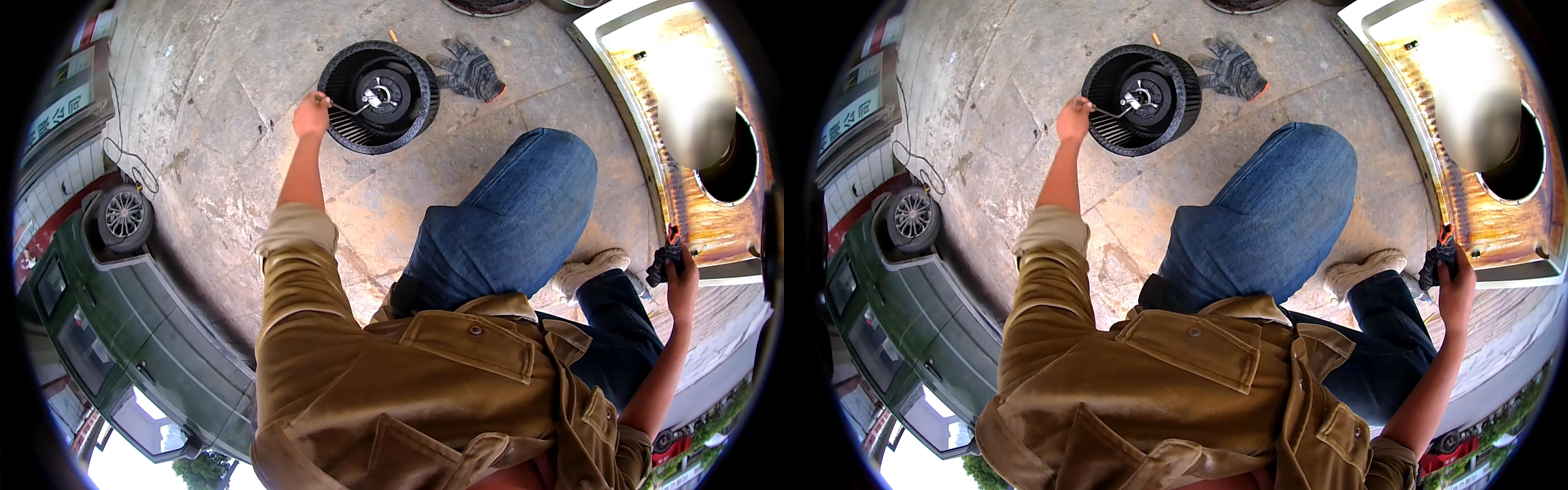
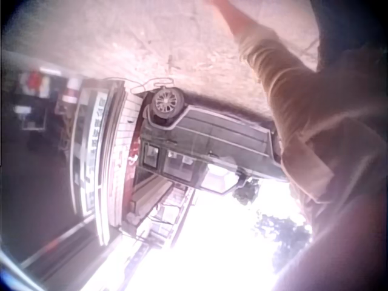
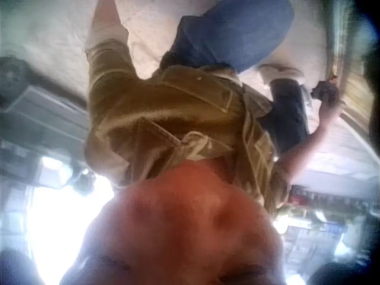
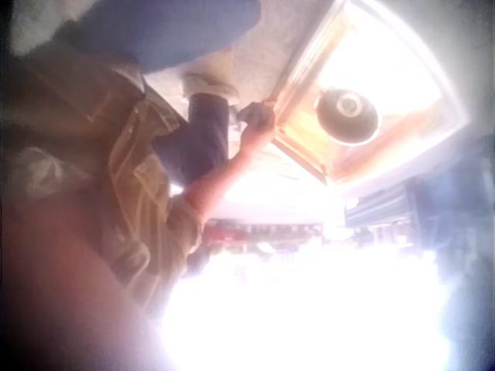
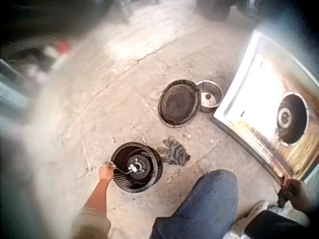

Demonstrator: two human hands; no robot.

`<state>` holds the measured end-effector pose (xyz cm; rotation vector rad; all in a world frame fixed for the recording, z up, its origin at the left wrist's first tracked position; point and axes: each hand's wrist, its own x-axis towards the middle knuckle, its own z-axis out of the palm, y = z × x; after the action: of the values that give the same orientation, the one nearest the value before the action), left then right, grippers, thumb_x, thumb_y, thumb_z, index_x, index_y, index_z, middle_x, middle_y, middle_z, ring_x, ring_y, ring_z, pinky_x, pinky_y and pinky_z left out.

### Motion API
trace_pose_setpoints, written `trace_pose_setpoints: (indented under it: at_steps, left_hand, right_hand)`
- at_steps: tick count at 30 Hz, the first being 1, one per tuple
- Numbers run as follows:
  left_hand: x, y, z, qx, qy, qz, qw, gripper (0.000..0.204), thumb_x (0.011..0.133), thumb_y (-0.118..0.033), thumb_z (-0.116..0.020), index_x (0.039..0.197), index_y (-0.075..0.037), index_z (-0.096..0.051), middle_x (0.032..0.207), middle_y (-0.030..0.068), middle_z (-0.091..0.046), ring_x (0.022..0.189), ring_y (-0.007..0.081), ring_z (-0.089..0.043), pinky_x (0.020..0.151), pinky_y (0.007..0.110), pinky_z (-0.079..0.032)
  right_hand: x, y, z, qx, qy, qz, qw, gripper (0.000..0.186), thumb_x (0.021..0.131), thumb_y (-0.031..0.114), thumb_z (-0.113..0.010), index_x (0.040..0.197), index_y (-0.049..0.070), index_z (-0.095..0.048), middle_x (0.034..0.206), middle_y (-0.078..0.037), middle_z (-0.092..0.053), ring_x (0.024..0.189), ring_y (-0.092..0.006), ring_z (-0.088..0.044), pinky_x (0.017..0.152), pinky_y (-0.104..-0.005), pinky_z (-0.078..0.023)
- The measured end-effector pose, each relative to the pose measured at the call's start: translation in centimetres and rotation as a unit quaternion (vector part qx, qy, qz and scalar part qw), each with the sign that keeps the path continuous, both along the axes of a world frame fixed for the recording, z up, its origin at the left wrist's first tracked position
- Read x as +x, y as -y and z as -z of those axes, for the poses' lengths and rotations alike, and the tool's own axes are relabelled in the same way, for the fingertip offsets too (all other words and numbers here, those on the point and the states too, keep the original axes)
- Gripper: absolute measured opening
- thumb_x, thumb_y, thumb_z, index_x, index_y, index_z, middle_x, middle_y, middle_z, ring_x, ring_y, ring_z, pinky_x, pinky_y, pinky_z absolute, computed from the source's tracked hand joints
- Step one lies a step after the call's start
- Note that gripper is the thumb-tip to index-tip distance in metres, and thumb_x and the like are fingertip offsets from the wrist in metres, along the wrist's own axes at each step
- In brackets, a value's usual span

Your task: The person disassembles a kitchen range hood, removes the fan filter, and uses a power drill and screwdriver to work on the internal motor assembly. They then use a scraper to remove residue from the hood's interior before reassembling the unit.

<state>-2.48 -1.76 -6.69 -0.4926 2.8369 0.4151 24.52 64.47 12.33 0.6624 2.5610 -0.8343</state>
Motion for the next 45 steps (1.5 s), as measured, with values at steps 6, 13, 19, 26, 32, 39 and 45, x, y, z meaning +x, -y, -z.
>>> trace_pose_setpoints:
  at_steps: [6, 13, 19, 26, 32, 39, 45]
  left_hand:
    - [-2.2, -1.8, -1.5, -0.13, 0.075, 0.015, 0.989, 0.024, 0.08, -0.024, -0.054, 0.099, -0.012, -0.062, 0.096, 0.0138, -0.065, 0.092, 0.0311, -0.061, 0.078, 0.04, -0.048]
    - [0.6, -3.2, -4.8, 0.053, -0.125, 0.034, 0.99, 0.013, 0.083, -0.015, -0.045, 0.09, -0.007, -0.054, 0.09, 0.0183, -0.061, 0.086, 0.036, -0.059, 0.076, 0.042, -0.045]
    - [-1.1, -1.7, 1.1, -0.012, -0.024, 0.294, 0.955, 0.027, 0.075, -0.019, -0.059, 0.099, -0.008, -0.061, 0.101, 0.0158, -0.06, 0.097, 0.0333, -0.056, 0.083, 0.039, -0.044]
    - [-0.2, -0.4, 12.3, -0.255, 0.094, 0.439, 0.857, 0.049, 0.072, -0.05, -0.065, 0.091, -0.005, -0.064, 0.1, 0.0153, -0.061, 0.089, 0.028, -0.059, 0.074, 0.036, -0.049]
    - [1.8, -8.6, 5.2, -0.107, 0.047, 0.37, 0.922, 0.04, 0.077, -0.042, -0.061, 0.089, -0.004, -0.063, 0.1, 0.0153, -0.062, 0.095, 0.0262, -0.058, 0.082, 0.032, -0.047]
    - [1.6, -12.8, 5.6, -0.066, 0.034, 0.387, 0.919, 0.037, 0.077, -0.038, -0.059, 0.091, -0.003, -0.063, 0.099, 0.016, -0.062, 0.093, 0.0277, -0.058, 0.081, 0.034, -0.047]
    - [1.6, -14.8, 5.9, -0.048, 0.028, 0.394, 0.918, 0.035, 0.078, -0.035, -0.058, 0.092, -0.003, -0.063, 0.098, 0.0166, -0.062, 0.092, 0.029, -0.058, 0.081, 0.035, -0.047]
  right_hand:
    - [1.3, -0.5, 0.2, -0.002, 0.022, 0.03, 0.999, 0.038, 0.079, 0.003, -0.056, 0.116, -0.006, -0.05, 0.086, -0.018, -0.061, 0.078, -0.0212, -0.058, 0.074, -0.0308, -0.045]
    - [1.8, 0.9, -0.2, 0.002, 0.026, 0.045, 0.999, 0.038, 0.079, 0.004, -0.057, 0.115, -0.005, -0.051, 0.09, -0.019, -0.06, 0.082, -0.023, -0.059, 0.077, -0.0324, -0.045]
    - [-0.6, 2.9, -1.1, -0.008, 0.084, 0.087, 0.993, 0.023, 0.076, 0.008, -0.06, 0.097, 0.001, -0.057, 0.076, -0.015, -0.061, 0.072, -0.0225, -0.058, 0.067, -0.0358, -0.045]
    - [-0.4, 0.6, -3.8, 0.052, 0.102, 0.026, 0.993, 0.026, 0.073, 0.017, -0.058, 0.098, 0.009, -0.061, 0.081, -0.018, -0.062, 0.079, -0.0339, -0.06, 0.071, -0.0435, -0.047]
    - [2.6, -0.2, -2.3, 0.063, 0.03, 0.053, 0.996, 0.027, 0.071, 0.012, -0.058, 0.098, 0.008, -0.06, 0.086, -0.016, -0.062, 0.084, -0.0344, -0.058, 0.073, -0.0429, -0.046]
    - [2.8, 0.2, -2.1, 0.071, 0.022, 0.049, 0.996, 0.026, 0.072, 0.014, -0.056, 0.097, 0.009, -0.06, 0.083, -0.015, -0.062, 0.082, -0.0345, -0.059, 0.07, -0.0441, -0.046]
    - [2.9, -0.3, -1.5, 0.077, 0.012, 0.058, 0.995, 0.021, 0.07, 0.015, -0.055, 0.089, 0.009, -0.062, 0.08, -0.015, -0.062, 0.08, -0.0341, -0.06, 0.069, -0.0432, -0.047]
